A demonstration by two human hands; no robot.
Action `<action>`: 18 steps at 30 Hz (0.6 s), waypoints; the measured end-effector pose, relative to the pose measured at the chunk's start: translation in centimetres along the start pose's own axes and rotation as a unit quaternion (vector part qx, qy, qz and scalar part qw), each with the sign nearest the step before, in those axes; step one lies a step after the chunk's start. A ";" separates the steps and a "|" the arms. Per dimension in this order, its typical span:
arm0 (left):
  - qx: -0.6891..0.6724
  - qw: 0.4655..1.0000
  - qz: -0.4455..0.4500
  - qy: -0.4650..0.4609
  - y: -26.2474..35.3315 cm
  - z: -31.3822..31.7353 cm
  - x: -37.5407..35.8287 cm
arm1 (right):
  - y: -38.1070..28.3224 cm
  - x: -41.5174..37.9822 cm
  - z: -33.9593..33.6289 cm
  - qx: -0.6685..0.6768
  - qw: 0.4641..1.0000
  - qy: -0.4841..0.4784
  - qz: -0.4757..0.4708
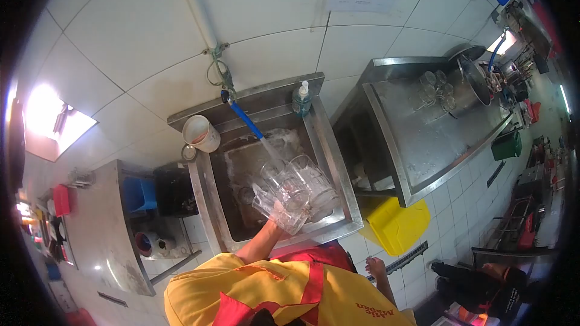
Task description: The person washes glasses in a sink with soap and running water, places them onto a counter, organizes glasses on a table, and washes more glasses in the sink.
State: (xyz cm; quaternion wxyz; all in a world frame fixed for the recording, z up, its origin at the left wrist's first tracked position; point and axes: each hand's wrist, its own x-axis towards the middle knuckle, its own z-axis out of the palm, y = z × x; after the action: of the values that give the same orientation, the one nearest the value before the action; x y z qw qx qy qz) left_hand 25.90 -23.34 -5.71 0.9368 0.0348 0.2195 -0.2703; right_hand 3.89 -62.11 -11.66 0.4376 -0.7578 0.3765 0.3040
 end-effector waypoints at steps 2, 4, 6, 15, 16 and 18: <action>0.004 1.000 0.018 0.007 0.4 1.5 -0.9 | 0.2 -0.2 0.2 -0.013 1.000 -0.002 -0.002; 0.010 0.999 0.034 0.015 1.1 0.7 -1.0 | 0.3 -0.7 0.5 -0.024 0.999 0.000 0.046; 0.069 0.994 0.073 0.032 2.2 -4.5 1.2 | 0.6 -1.1 0.7 -0.038 0.999 -0.008 0.038; 0.243 0.963 -0.068 -0.093 7.7 -10.3 5.5 | 3.3 0.6 1.1 0.010 0.999 -0.026 0.041; 0.223 0.968 -0.090 -0.077 7.8 -10.5 5.9 | 2.5 0.5 1.2 -0.011 0.998 -0.016 0.061; 0.245 0.963 -0.082 -0.078 8.4 -11.0 6.4 | 1.6 0.2 1.3 -0.006 0.998 -0.012 0.057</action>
State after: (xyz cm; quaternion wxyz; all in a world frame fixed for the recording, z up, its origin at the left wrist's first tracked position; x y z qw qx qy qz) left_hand 30.80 -17.31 -18.80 0.8885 0.2237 0.0746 -0.3935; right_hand 2.51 -61.55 -13.05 0.4194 -0.7340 0.4124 0.3395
